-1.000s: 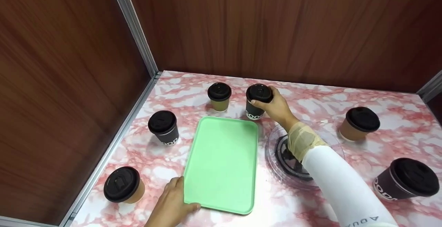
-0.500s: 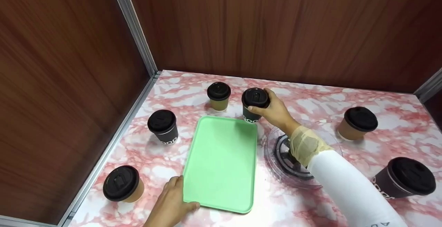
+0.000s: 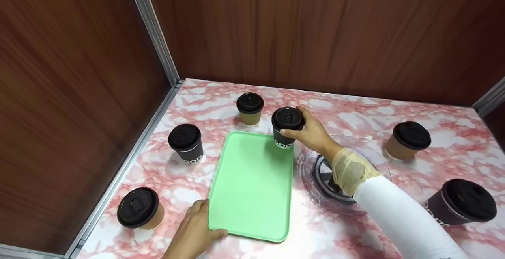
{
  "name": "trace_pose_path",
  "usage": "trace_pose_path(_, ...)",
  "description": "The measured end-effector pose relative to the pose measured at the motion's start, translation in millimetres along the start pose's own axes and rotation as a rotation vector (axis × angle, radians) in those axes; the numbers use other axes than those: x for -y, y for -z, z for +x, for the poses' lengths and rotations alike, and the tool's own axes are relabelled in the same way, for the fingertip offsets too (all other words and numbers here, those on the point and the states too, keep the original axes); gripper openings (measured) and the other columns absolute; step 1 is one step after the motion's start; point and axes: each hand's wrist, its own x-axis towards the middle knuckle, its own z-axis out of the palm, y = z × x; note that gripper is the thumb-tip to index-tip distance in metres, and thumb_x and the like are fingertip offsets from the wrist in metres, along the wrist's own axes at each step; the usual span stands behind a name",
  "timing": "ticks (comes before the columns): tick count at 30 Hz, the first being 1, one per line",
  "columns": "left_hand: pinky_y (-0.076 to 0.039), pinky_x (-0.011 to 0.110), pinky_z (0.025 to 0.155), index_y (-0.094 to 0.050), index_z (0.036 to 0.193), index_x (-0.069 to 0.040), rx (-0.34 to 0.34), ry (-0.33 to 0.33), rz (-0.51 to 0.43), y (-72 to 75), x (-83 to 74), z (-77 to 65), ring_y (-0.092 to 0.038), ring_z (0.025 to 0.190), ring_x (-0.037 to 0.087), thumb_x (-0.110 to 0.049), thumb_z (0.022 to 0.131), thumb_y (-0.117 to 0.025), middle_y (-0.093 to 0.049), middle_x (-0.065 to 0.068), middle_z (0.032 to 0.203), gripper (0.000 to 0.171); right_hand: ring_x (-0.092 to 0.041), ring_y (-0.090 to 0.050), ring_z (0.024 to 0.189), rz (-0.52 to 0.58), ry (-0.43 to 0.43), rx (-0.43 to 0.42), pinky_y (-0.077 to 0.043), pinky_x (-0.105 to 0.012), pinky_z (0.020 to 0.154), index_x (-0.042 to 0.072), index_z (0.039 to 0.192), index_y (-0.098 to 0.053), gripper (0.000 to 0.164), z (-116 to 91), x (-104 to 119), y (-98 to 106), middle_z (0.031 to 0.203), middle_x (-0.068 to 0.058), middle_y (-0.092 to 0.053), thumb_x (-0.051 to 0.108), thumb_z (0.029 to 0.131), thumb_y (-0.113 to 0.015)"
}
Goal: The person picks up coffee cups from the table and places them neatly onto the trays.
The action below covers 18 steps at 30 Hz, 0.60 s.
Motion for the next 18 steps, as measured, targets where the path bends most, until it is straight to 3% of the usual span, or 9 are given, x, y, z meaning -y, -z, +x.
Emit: trace_pose_path(18,-0.038,0.051,0.104,-0.044,0.139,0.01,0.042,0.058,-0.029,1.4,-0.1,1.8,-0.045,0.123,0.034,-0.041,0.068,-0.086,-0.047,0.018,0.134,0.098,-0.029,-0.042,0.131,-0.017,-0.01,0.055,-0.028,-0.045,0.111,0.004,0.152,-0.027,0.105,-8.0,-4.3,-10.1,0.142,-0.015,-0.047,0.047,0.074,-0.082)
